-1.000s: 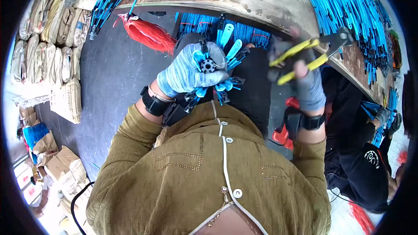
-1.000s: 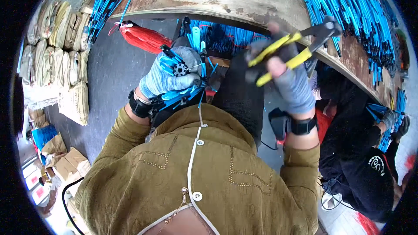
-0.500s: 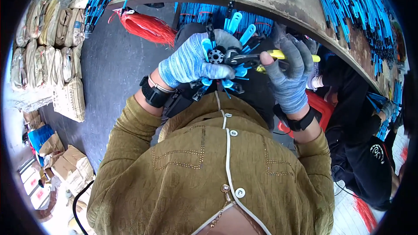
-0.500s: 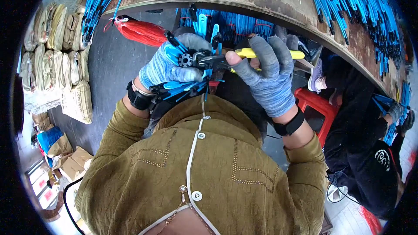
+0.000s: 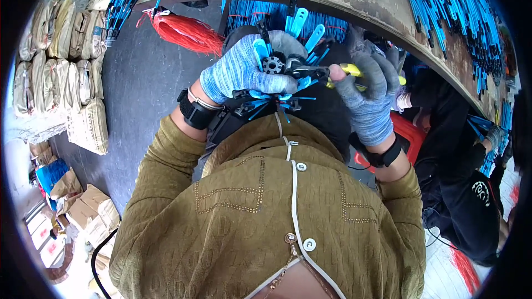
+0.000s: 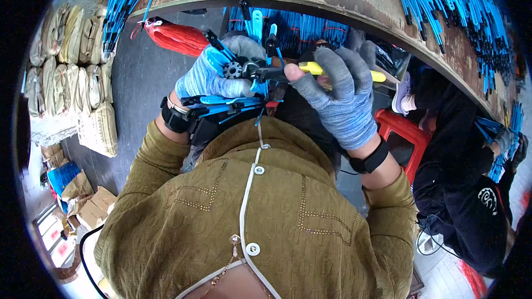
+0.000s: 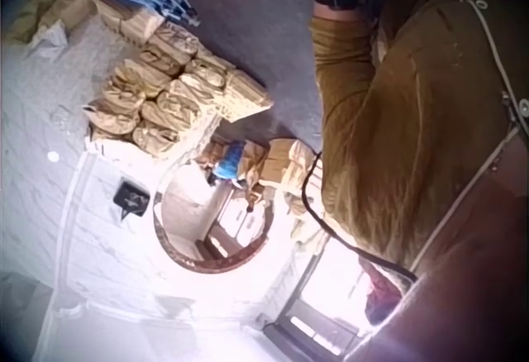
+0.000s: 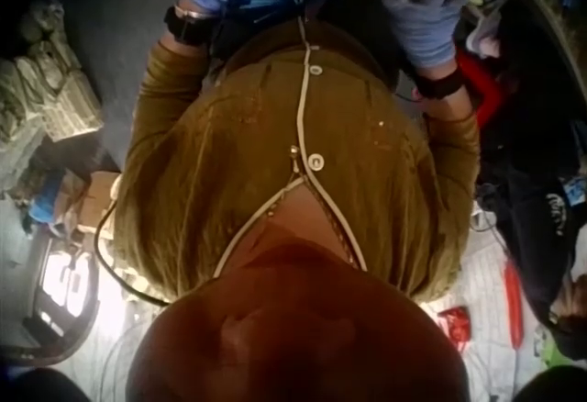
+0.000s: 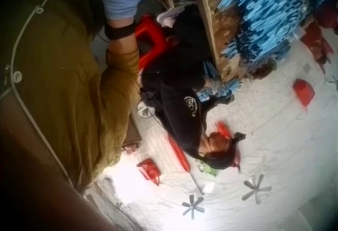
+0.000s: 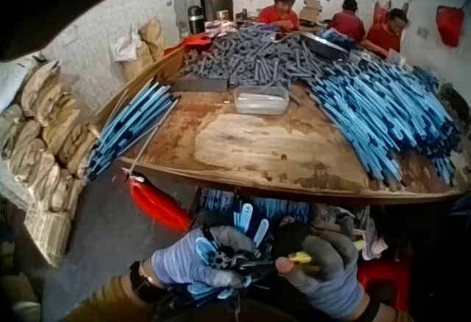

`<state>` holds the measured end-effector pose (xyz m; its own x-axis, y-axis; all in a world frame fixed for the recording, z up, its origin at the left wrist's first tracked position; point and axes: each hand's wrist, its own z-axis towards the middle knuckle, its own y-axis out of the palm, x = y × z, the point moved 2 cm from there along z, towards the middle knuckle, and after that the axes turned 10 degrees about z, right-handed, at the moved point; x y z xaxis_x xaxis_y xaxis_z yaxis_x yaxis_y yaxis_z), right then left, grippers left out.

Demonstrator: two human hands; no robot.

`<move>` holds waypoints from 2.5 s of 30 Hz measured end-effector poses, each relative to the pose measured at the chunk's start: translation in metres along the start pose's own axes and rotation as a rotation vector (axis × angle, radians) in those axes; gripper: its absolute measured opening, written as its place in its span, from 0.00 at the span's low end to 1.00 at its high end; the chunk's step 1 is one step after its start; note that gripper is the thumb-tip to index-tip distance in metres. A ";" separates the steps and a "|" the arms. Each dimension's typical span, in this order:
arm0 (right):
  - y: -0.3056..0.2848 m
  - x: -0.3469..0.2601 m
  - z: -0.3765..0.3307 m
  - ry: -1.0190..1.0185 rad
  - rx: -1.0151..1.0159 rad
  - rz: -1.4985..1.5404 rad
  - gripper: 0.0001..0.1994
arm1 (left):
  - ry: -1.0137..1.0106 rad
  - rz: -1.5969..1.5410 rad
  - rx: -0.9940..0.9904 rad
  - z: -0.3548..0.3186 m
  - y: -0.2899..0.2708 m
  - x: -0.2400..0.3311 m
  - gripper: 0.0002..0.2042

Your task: The person assembles umbrella frames by inserting blue ribs into a grey hub, threading a wire through them, and trimming the wire with pliers. They then gather more ribs to repeat the process before placing the completed assembly on the table.

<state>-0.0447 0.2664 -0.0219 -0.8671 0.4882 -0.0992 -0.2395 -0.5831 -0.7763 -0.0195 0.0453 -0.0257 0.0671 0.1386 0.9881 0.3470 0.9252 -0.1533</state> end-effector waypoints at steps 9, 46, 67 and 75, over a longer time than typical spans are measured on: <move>0.011 -0.005 0.000 -0.045 0.068 -0.063 0.29 | -0.008 -0.001 -0.003 -0.005 0.000 0.001 0.20; 0.013 0.000 -0.037 1.081 -1.408 2.253 0.34 | 0.083 -0.020 -0.274 0.007 0.002 -0.002 0.20; 0.005 0.011 -0.021 0.992 -1.013 1.924 0.40 | 0.074 0.130 -0.103 -0.002 -0.003 0.000 0.20; -0.021 0.004 0.001 0.251 -0.749 0.630 0.33 | -0.064 0.006 -0.069 -0.006 0.000 0.003 0.21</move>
<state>-0.0433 0.2797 -0.0055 -0.6035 0.4045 -0.6871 0.6411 -0.2661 -0.7198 -0.0136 0.0430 -0.0231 0.0103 0.1689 0.9856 0.4107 0.8980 -0.1582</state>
